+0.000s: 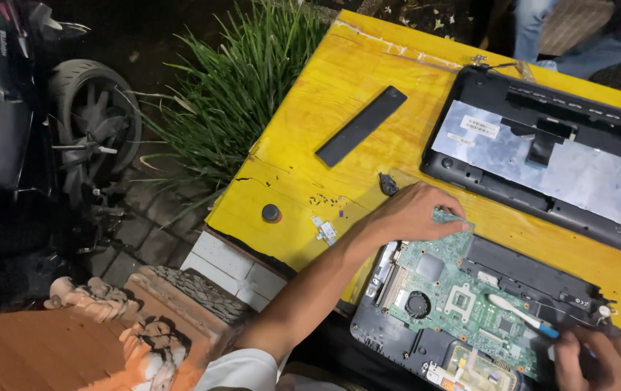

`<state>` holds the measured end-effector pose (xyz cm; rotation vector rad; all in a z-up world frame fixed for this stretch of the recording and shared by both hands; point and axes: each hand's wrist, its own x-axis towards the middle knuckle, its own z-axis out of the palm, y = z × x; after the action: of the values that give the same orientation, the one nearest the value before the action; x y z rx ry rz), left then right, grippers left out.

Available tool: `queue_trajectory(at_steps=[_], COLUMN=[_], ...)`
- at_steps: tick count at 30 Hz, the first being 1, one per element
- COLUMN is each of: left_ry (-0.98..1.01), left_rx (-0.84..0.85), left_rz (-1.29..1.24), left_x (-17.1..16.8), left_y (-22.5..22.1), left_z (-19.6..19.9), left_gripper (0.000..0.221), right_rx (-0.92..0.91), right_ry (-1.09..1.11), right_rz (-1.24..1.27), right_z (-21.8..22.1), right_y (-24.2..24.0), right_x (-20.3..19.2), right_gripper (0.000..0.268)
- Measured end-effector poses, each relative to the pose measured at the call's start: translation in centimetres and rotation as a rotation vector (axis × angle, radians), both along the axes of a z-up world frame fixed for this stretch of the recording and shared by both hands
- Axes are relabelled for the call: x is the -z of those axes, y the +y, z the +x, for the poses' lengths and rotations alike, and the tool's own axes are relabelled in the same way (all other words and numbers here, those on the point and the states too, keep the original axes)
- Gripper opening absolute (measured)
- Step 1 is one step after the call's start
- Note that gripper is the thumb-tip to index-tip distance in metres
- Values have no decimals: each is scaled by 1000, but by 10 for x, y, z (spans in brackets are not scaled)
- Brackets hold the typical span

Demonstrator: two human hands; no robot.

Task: Disassembling a laptop to remove the motherboard using a screwdriver and a brush for cleaning.

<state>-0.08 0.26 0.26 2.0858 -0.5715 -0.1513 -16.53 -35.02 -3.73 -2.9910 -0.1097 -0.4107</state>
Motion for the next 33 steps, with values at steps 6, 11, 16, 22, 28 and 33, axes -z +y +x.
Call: queue_trajectory(at_steps=[6, 11, 16, 22, 28, 33], left_ry=[-16, -23, -28, -64, -32, -53], left_rx=[0, 15, 16, 14, 22, 29], left_rz=[-13, -18, -15, 6, -1, 14], left_x=[2, 0, 1, 3, -6, -8], left_y=[0, 0, 1, 0, -4, -3], left_z=[0, 0, 1, 0, -3, -1], left_gripper=[37, 37, 37, 32, 27, 31], right_rx=[169, 109, 157, -17, 101, 85], right_ry=[221, 137, 132, -89, 35, 23], right_rz=[287, -381, 189, 99, 121, 153], right_z=[4, -2, -8, -2, -5, -2], right_y=[-1, 18, 22, 20, 22, 30], right_x=[-7, -21, -29, -27, -54, -57], right_gripper=[25, 41, 31, 11, 12, 13])
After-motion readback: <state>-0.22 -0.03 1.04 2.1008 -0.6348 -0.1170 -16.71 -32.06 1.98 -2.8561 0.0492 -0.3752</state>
